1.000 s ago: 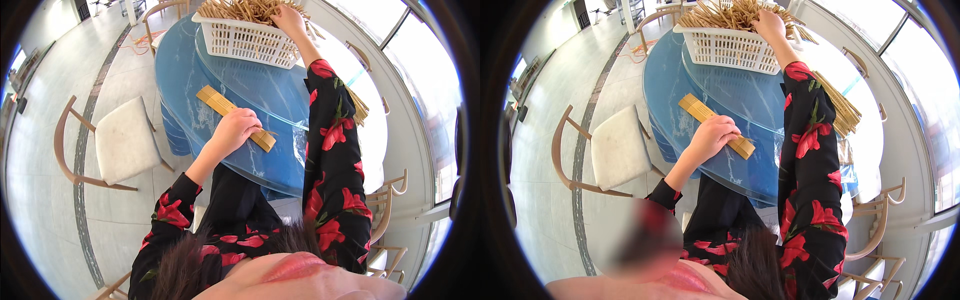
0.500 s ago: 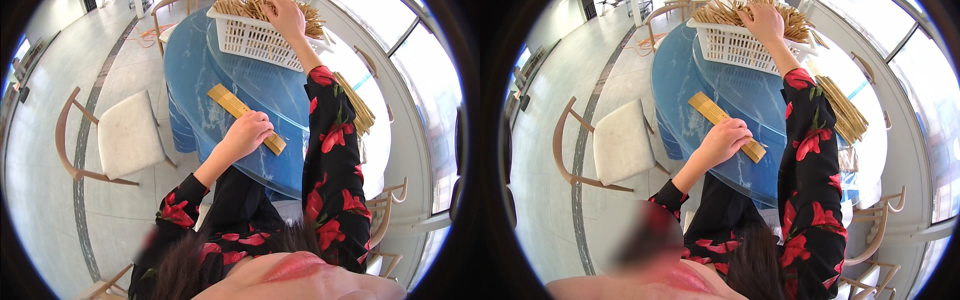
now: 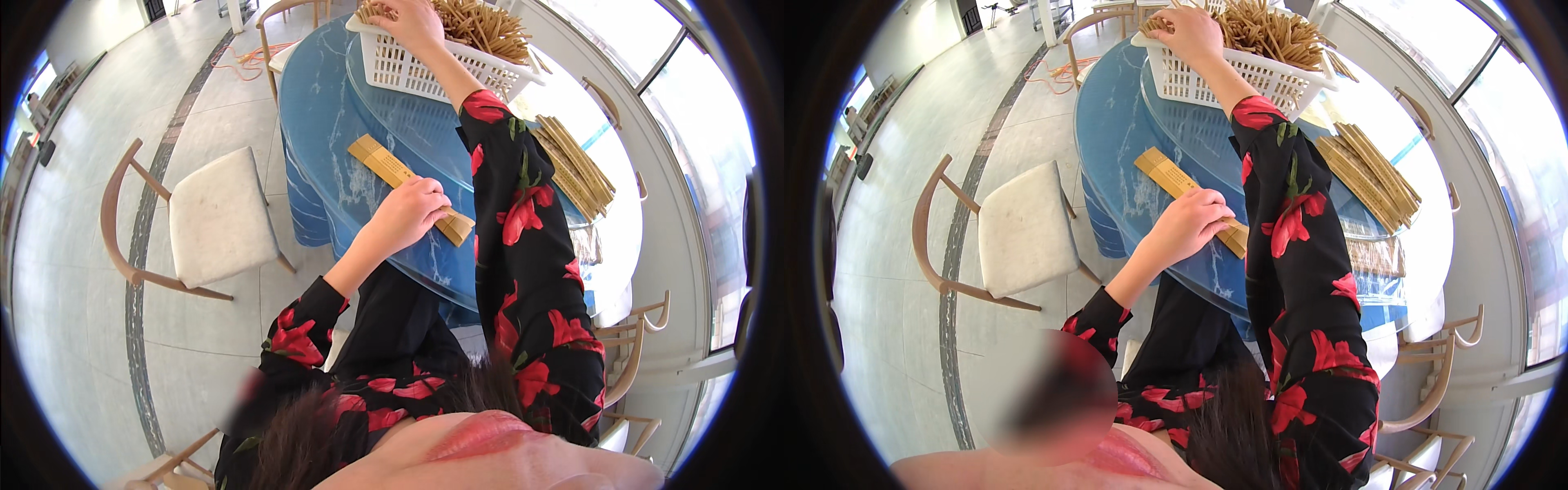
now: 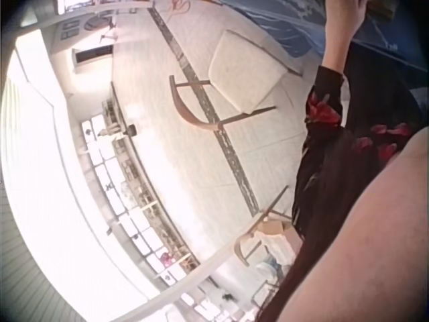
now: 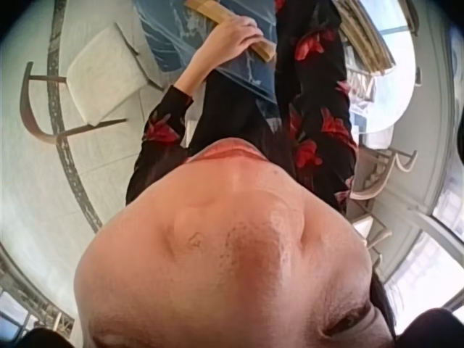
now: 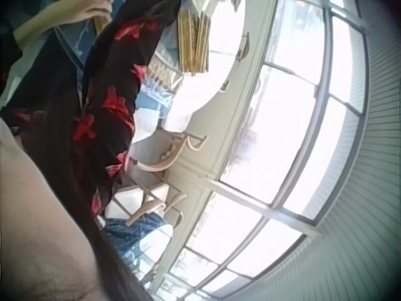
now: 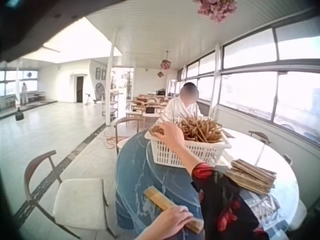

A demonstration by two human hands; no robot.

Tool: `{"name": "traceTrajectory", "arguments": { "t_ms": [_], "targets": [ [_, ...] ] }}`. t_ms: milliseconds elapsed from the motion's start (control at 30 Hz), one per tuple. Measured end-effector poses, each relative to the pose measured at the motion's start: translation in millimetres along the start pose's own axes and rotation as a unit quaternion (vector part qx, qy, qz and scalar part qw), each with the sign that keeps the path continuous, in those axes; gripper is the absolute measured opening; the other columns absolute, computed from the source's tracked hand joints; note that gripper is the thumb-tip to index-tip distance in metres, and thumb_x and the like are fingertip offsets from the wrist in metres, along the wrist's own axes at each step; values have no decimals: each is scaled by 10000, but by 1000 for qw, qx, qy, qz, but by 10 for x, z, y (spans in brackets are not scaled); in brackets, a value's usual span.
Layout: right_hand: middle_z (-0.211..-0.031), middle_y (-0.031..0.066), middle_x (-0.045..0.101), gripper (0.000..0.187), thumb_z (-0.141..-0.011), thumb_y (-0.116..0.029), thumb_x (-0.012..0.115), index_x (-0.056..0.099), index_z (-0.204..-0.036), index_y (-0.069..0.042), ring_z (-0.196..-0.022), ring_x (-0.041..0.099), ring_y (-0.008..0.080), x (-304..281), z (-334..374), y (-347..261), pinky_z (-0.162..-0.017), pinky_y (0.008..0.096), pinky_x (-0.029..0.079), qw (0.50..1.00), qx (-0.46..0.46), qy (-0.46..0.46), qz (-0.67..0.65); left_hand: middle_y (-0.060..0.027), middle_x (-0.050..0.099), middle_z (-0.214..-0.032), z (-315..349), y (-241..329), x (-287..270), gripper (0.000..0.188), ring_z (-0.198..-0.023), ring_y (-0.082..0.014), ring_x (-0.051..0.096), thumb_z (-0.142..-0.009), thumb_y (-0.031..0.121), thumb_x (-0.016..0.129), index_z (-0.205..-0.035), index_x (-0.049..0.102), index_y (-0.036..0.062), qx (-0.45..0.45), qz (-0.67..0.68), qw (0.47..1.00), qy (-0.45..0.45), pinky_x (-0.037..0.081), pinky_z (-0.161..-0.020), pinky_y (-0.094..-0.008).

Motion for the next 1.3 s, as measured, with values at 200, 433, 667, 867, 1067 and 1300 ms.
{"name": "traceTrajectory", "arguments": {
  "t_ms": [200,433,667,867,1067,1300],
  "targets": [
    [-958,171,731,245,-837,-266,702,762,-958,-61,-941,679,398,72,-102,63,-829,499,537,986,106,-84,-92,-63,650,-1013,-3,23,20,122,-997,-292,629,-907,130,729,-1006,745,61,4,6,1000,0,512,-893,-398],
    [-940,161,728,175,-874,-218,654,720,-908,-60,-929,677,394,-51,-133,83,-808,505,533,993,93,22,-66,-63,649,-1005,-3,12,32,120,-983,-293,625,-905,131,729,-1003,750,64,4,6,1000,-4,512,-884,-395],
    [-916,182,746,217,-876,-289,683,786,-940,-109,-868,702,375,-115,-195,243,-782,488,549,981,157,-14,-117,-59,646,-1003,3,37,17,123,-975,-294,619,-901,128,731,-1006,750,66,7,-5,1000,-4,510,-876,-395],
    [-903,186,743,265,-907,-323,675,770,-957,-82,-863,702,379,-319,-149,309,-776,491,545,985,161,24,-65,-56,646,-1002,-1,45,10,119,-974,-292,615,-901,129,733,-1001,752,67,6,1,1000,-3,508,-878,-396],
    [-854,191,725,281,-923,-313,684,745,-953,-40,-847,694,390,-712,-232,353,-746,490,523,975,190,44,-110,-51,648,-995,13,14,-3,121,-968,-291,614,-905,135,736,-1005,753,67,4,-7,1000,1,509,-878,-396],
    [-835,142,725,219,-951,-212,708,710,-1015,-2,-767,713,241,-2068,-37,500,-698,344,547,930,190,278,-149,-64,658,-1027,-31,112,103,144,-1003,-296,624,-904,147,747,-1022,745,64,11,24,1000,-11,513,-891,-399]
  ]
}}
Point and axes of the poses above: each hand's wrist, its own z-axis away from the middle knuckle, its own x-axis out of the palm, y = z × x, the point moved 7 cm from there along -z, towards the middle knuckle
